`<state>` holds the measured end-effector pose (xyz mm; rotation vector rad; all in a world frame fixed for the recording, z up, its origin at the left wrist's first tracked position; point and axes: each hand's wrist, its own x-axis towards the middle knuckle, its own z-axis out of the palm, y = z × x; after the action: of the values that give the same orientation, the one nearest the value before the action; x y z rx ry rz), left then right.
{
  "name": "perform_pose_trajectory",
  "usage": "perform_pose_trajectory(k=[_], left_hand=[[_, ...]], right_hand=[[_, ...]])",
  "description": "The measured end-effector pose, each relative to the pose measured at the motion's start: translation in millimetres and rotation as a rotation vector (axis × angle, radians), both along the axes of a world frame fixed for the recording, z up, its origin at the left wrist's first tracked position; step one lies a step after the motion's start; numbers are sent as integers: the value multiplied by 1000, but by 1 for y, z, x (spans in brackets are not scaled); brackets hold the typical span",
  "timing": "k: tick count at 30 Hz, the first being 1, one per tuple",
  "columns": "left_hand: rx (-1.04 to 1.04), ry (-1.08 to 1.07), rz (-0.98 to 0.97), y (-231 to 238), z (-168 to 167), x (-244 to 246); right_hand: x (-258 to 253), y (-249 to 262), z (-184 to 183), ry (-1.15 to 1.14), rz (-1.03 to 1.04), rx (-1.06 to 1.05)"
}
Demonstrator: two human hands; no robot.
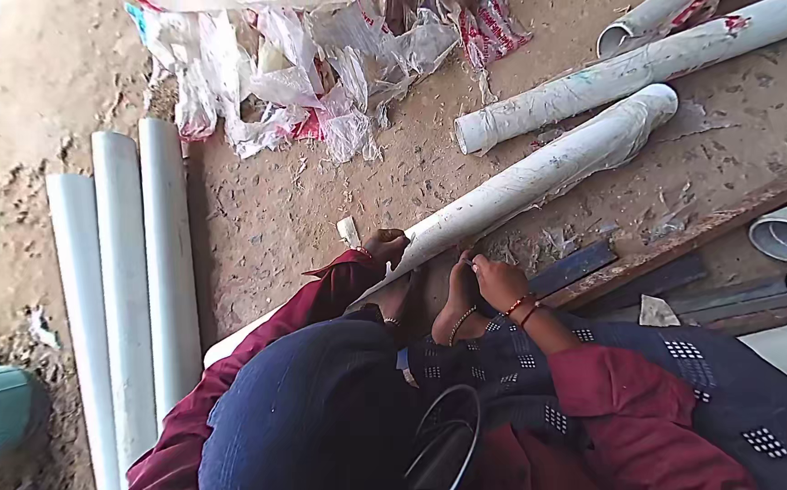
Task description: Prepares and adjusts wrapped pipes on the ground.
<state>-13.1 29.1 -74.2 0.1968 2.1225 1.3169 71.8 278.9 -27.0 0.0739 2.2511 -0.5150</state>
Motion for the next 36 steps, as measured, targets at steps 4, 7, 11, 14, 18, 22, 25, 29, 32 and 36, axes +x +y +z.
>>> perform_pose_trajectory(k=[4,7,11,14,18,22,25,29,32,36], left_hand=[[366,62,-53,57,99,-42],[88,136,-200,80,148,-69],[-490,259,-464,89,129,-84],[-928,191,-607,128,163,-73],[-1059,443,-528,137,180,-68],[-964,629,-526,102,140,-82],[-1084,499,-576,81,110,-82],[-1002,445,-469,53,93,-78],[-837,531,-429,35,74,-77],[-756,365,-455,11,34,-73]], right_hand=[[-3,10,18,57,-63,7],[-3,32,34,128,-193,37],[5,47,35,255,-268,67],[7,43,51,250,-247,13],[9,38,55,238,-197,-16],[8,34,53,219,-189,-23],[11,31,49,207,-180,-26],[8,22,38,124,-122,1],[4,15,30,73,-84,18],[3,8,19,65,-44,-1]])
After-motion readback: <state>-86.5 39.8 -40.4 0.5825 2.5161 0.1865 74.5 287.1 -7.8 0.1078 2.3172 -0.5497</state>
